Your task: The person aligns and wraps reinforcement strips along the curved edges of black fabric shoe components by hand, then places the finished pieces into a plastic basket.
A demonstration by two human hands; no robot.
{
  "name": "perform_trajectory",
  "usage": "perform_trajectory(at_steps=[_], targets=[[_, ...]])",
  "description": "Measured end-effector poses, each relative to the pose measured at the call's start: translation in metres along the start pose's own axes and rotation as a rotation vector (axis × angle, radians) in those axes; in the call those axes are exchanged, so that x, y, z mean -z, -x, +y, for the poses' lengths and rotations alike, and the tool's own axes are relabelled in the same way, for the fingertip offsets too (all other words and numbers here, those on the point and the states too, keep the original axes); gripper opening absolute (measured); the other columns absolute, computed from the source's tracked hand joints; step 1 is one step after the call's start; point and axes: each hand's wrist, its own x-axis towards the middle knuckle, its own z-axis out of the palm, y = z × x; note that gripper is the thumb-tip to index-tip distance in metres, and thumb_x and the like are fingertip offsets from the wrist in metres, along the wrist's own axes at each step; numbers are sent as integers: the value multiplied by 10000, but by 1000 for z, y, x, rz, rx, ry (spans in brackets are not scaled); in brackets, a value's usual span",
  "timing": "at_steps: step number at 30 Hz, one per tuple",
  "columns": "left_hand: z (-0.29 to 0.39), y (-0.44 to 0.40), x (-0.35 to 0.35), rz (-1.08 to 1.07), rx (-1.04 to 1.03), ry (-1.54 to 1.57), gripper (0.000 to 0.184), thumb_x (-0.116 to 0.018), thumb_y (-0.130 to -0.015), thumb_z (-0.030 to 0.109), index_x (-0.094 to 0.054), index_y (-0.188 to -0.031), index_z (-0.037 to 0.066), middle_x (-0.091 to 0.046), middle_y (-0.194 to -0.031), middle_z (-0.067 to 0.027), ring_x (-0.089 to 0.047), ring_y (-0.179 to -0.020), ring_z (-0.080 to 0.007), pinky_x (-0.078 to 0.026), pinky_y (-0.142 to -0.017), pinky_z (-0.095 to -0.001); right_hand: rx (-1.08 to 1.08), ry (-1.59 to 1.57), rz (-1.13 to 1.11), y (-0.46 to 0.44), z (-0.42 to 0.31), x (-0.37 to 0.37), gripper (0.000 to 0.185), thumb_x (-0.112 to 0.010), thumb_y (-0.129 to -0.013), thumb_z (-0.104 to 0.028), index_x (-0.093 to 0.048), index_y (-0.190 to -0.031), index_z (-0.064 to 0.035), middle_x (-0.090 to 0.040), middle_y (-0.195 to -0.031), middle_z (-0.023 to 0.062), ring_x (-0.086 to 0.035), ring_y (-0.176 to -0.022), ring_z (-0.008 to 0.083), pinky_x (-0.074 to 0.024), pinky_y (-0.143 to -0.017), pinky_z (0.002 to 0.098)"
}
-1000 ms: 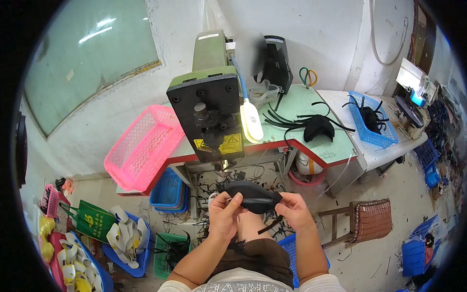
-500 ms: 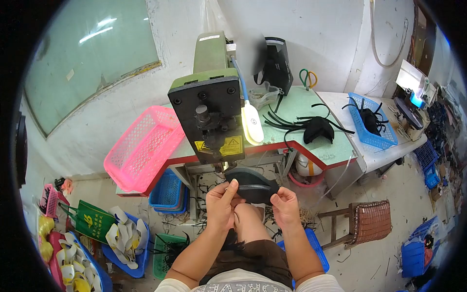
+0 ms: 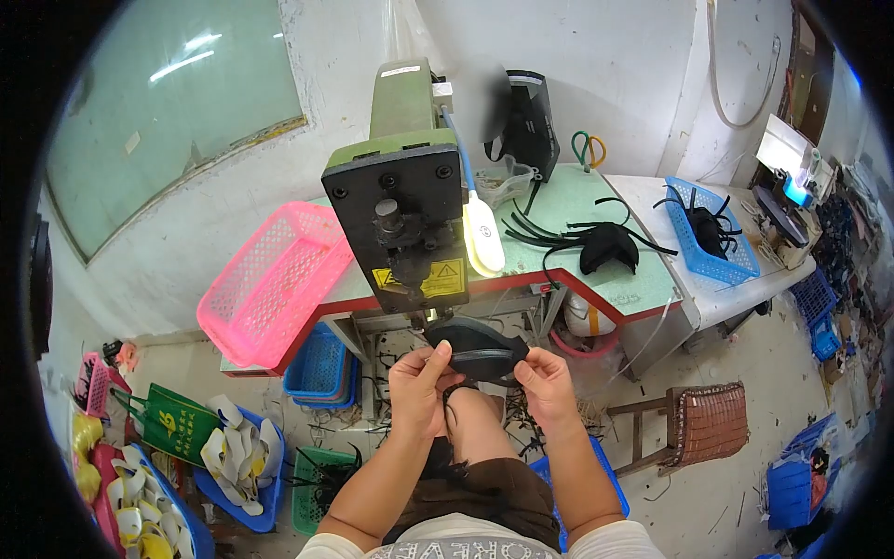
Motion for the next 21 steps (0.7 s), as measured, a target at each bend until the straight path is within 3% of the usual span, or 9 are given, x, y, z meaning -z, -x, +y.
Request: perform_trajectory(at_steps=[10, 16, 21], targets=[[-4, 0, 11, -36, -44, 43, 119, -625, -755, 103, -578, -728, -3, -574, -669, -46, -544, -559, -93, -509, -533, -231, -31, 84, -36, -12, -4, -8, 147, -604, -749, -25, -585, -894, -14, -597, -854, 21, -523, -754, 66, -396, -674, 189], [-1, 5, 11, 13, -50, 93, 156, -598, -775, 104, -513, -656, 52, -547, -623, -36, -549, -543, -105, -513, -534, -238, -41, 224, -115, -30, -16, -18, 104, -610, -751, -49, -587, -846, -11, -554, -778, -22, -489, -723, 45, -379, -663, 178], [-5, 8, 17, 38, -56, 99, 118, -562, -803, 114, -502, -732, 42, -546, -684, -41, -562, -607, -113, -521, -597, -257, -68, 415, -251, -43, -25, -28, 79, -602, -758, -53, -568, -808, 0, -497, -729, -43, -471, -697, 34, -378, -639, 170]])
